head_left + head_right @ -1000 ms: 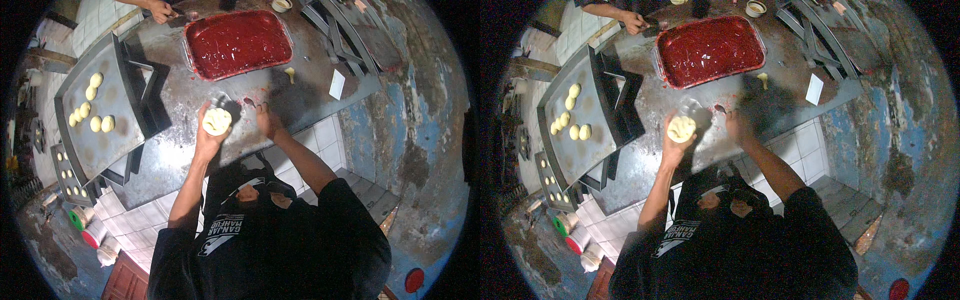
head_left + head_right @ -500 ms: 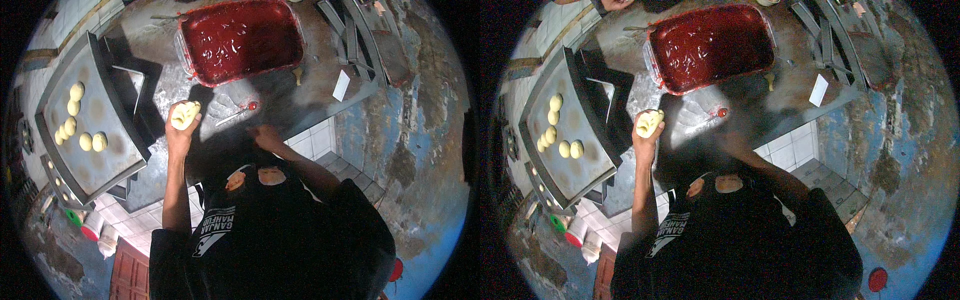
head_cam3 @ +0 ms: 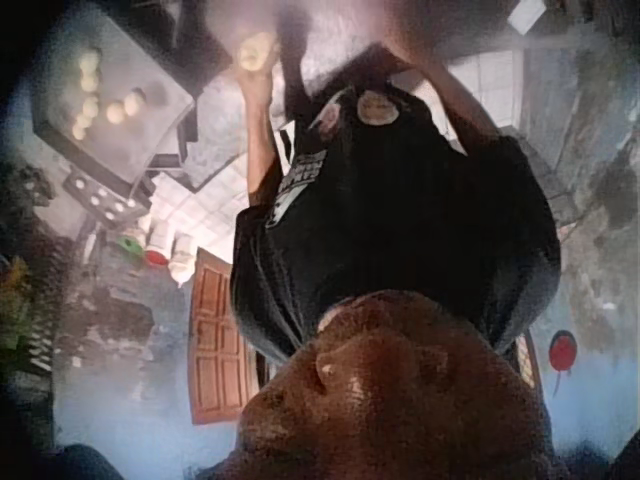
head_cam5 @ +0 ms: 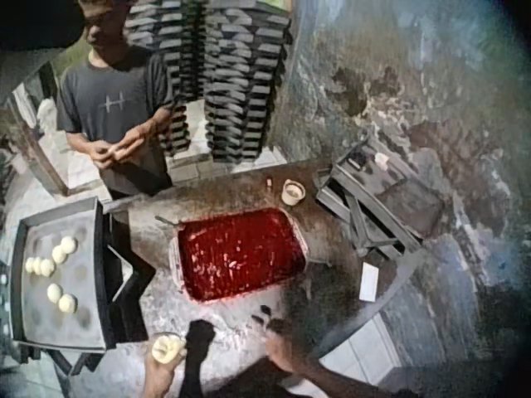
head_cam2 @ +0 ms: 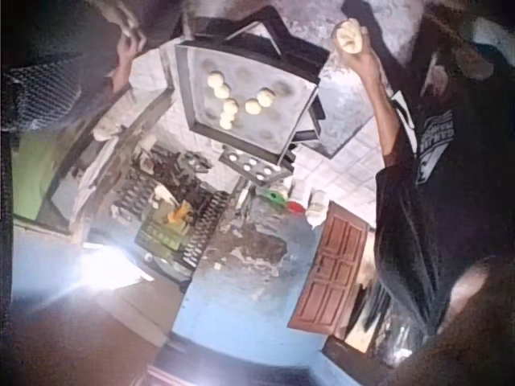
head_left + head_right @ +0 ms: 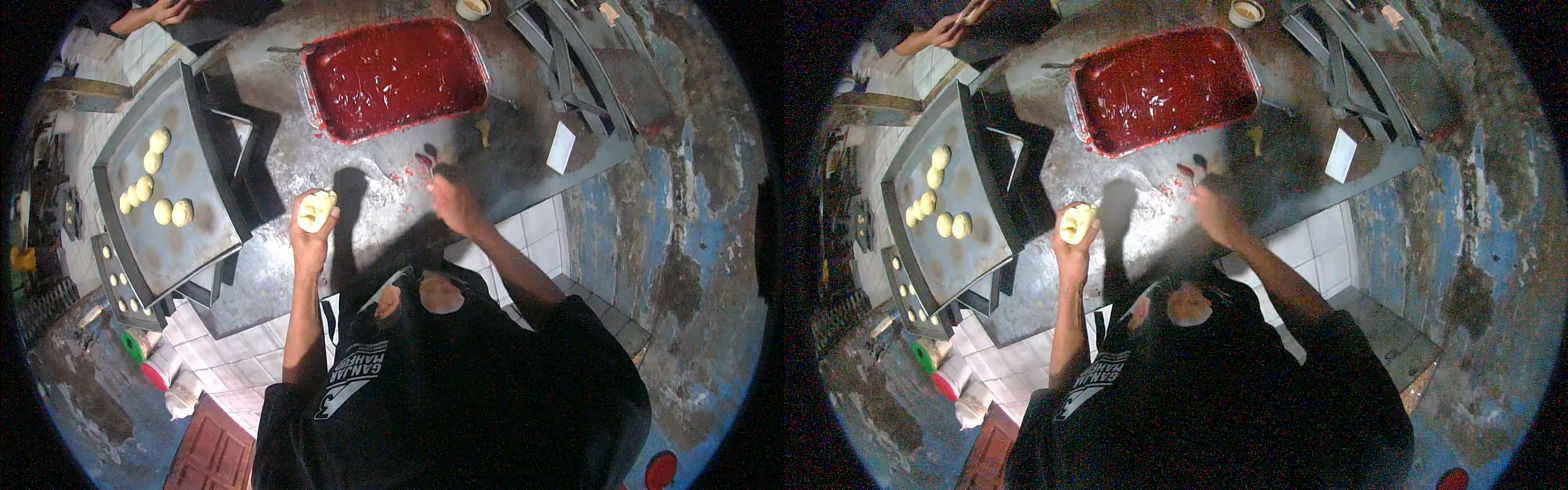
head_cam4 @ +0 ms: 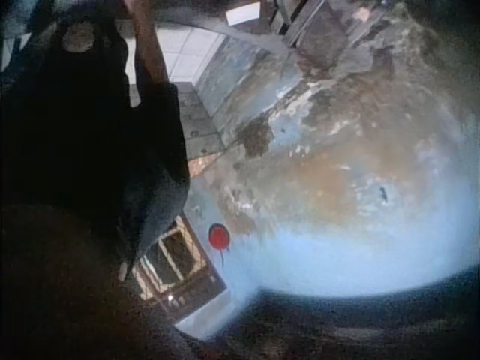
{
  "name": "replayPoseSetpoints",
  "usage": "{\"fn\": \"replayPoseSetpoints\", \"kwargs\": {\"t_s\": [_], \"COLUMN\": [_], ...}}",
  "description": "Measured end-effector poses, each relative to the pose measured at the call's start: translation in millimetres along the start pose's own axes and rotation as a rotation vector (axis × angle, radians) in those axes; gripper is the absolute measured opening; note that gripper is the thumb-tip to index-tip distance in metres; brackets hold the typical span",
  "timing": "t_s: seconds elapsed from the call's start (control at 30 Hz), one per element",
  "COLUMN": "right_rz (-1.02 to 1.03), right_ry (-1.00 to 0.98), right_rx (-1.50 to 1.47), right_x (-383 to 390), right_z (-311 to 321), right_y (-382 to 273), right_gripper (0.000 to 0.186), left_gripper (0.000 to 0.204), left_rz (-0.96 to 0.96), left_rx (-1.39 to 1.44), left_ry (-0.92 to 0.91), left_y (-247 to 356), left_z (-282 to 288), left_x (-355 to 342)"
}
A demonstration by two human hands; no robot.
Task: The person prepares dough buns by scooping red jam with a spoon onto small portions of dough, folding the dough over the filling, rolling it into a round shape, and placing the buns onto metal trays.
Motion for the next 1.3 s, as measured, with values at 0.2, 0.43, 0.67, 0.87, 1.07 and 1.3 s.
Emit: {"fn": "replayPoseSetpoints", "kwargs": {"t_s": [0.2,0.43,0.67,0.87,1.07,1.3], "right_rz": [0.398,0.199,-0.084,0.270,0.491,0.347], "right_ry": [0.204,-0.293,-0.667,-0.069,0.271,0.317], "right_rx": [0.971,1.326,0.444,0.517,0.764,0.413], "right_x": [-93,-166,-185,-97,1,26], "right_z": [76,37,67,25,-13,27], "right_y": [-113,-99,-107,-165,-124,-65], "right_gripper": [0.015,0.019,0.027,0.027,0.040,0.047], "left_gripper": [0.069,0.041,0.045,0.054,0.042,0.054], "left_rz": [-0.032,-0.002,-0.040,-0.264,-0.234,-0.056], "left_rx": [-0.003,-0.005,-0.070,-0.240,-0.617,-0.106], "left_ry": [-0.019,-0.057,0.005,0.152,0.131,-0.052], "left_y": [-1,-11,-11,-4,-11,-57], "left_z": [-23,-7,-2,-62,-83,-85], "left_x": [-31,-65,-73,-86,-66,-4]}}
Point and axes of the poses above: each hand's wrist, its own x-axis away from the middle knuckle, its own z-axis out of the back of the hand, y = z × x, the point moved 5 cm from there along -x, towards the middle knuckle, and after that the axes turned 7 degrees about x, right-handed, at the moved point
